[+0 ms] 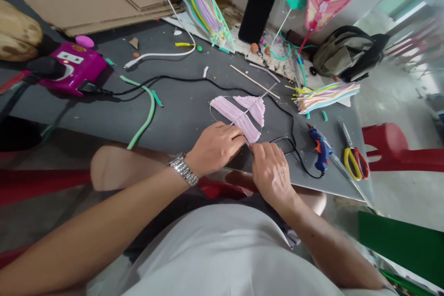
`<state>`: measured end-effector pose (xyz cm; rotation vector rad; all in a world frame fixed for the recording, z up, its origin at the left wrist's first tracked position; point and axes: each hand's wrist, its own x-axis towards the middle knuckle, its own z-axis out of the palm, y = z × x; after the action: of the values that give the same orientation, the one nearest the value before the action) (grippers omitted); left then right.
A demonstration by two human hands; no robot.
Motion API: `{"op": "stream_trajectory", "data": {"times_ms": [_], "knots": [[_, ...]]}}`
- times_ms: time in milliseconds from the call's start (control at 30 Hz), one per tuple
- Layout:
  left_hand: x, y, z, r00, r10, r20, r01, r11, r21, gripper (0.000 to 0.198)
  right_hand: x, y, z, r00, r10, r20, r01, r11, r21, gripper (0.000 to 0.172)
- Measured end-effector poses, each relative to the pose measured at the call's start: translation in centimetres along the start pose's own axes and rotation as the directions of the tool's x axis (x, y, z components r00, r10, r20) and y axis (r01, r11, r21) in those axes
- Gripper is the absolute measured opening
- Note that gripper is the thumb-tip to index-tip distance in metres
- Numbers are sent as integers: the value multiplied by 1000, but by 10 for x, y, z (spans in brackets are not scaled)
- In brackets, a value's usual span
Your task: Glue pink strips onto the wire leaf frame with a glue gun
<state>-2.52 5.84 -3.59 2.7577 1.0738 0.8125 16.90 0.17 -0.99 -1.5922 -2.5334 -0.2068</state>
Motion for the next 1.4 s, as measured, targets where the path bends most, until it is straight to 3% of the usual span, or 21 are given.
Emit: {"op": "stream_trajectory", "data": {"times_ms": [667,1000,1200,1400], "knots": [[3,0,2,1000,-18,-20,19,1000,14,20,0,12,13,992,99,-78,-78,969,234,22],[5,-1,-2,998,-61,-22,60,997,-50,17,4,15,9,979,202,-21,-178,903,391,18],[14,-7,1,996,-94,1,94,993,-65,17,4,17,11,975,222,-3,-198,873,447,17],[31,-17,1,993,-57,106,64,996,-69,20,4,18,10,970,241,16,-219,854,472,16]]}}
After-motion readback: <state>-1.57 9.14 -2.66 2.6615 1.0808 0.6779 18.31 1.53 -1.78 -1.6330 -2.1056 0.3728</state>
